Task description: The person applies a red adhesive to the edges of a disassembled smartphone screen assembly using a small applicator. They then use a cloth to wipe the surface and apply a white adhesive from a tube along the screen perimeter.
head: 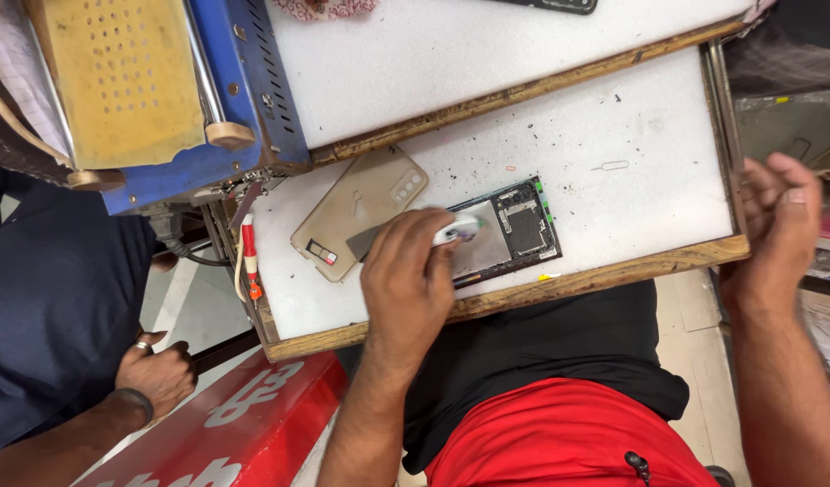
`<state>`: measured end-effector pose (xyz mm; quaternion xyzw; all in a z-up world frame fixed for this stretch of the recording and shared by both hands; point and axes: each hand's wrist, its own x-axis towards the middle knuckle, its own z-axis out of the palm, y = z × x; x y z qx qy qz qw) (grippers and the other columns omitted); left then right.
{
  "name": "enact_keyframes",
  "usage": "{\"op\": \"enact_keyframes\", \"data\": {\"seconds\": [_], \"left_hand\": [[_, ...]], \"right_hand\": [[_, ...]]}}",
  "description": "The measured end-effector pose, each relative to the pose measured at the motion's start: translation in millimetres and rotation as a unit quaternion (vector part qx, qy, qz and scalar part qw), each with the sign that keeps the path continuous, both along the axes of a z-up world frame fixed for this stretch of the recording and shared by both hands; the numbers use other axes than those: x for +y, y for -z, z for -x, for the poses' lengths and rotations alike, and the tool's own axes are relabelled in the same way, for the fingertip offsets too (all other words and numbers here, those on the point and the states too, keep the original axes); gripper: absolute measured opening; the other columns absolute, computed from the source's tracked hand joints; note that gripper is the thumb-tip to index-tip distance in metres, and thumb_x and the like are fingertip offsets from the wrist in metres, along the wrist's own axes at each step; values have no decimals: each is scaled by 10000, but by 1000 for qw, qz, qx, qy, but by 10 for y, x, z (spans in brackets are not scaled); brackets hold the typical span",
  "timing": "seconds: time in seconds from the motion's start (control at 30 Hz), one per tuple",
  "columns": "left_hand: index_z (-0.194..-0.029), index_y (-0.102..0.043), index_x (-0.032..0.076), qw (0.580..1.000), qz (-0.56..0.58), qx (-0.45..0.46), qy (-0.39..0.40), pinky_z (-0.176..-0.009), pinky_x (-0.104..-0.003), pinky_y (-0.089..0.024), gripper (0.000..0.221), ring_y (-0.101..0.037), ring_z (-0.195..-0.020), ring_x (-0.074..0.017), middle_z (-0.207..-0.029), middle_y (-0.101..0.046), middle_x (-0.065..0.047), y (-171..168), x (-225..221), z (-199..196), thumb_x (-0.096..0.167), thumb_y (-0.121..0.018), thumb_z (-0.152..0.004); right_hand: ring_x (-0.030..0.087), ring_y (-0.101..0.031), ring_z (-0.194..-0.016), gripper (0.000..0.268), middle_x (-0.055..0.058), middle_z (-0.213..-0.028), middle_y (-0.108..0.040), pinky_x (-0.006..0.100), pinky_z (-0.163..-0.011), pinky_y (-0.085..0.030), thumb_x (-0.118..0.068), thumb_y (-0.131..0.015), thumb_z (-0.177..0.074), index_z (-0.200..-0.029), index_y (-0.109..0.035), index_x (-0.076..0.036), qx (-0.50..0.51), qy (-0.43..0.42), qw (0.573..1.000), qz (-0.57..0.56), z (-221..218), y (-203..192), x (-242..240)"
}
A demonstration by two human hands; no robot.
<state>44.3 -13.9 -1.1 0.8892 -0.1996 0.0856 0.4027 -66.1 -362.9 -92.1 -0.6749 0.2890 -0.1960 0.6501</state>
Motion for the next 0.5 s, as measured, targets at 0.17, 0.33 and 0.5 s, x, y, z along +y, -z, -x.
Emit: {"op": "enact_keyframes", "data": {"seconds": [0.17,0.33,0.5], "left_hand": [[-1149,-710,70,1000,-16,9,0,-885,-390,-594,313,-724,-1036,-282,-1088,-740,-95,102,-133,-113,-27,-763,-856],[-1133,-709,63,999,-29,-11,15,-885,-390,-596,343,-723,-1032,-285,-1081,-741,-100,116,-156,-159,-70,-734,-817],[-1108,-719,46,998,-45,-8,35,-866,-407,-592,376,-721,-1002,-295,-1017,-731,-116,43,-147,-104,-103,-705,-762]], "right_hand": [[174,-560,-1038,238,67,-1074,-555,363,-953,-553,-274,-481,-1194,-1024,-501,-109,26,78,983,-163,394,722,-292],[149,-545,-875,440,76,-978,-563,292,-790,-483,-355,-443,-1290,-952,-441,-73,-37,46,997,-43,645,919,-518],[166,-602,-999,280,100,-1085,-583,295,-896,-533,-271,-435,-1263,-1102,-456,-43,-77,-8,992,99,411,413,-498]]}}
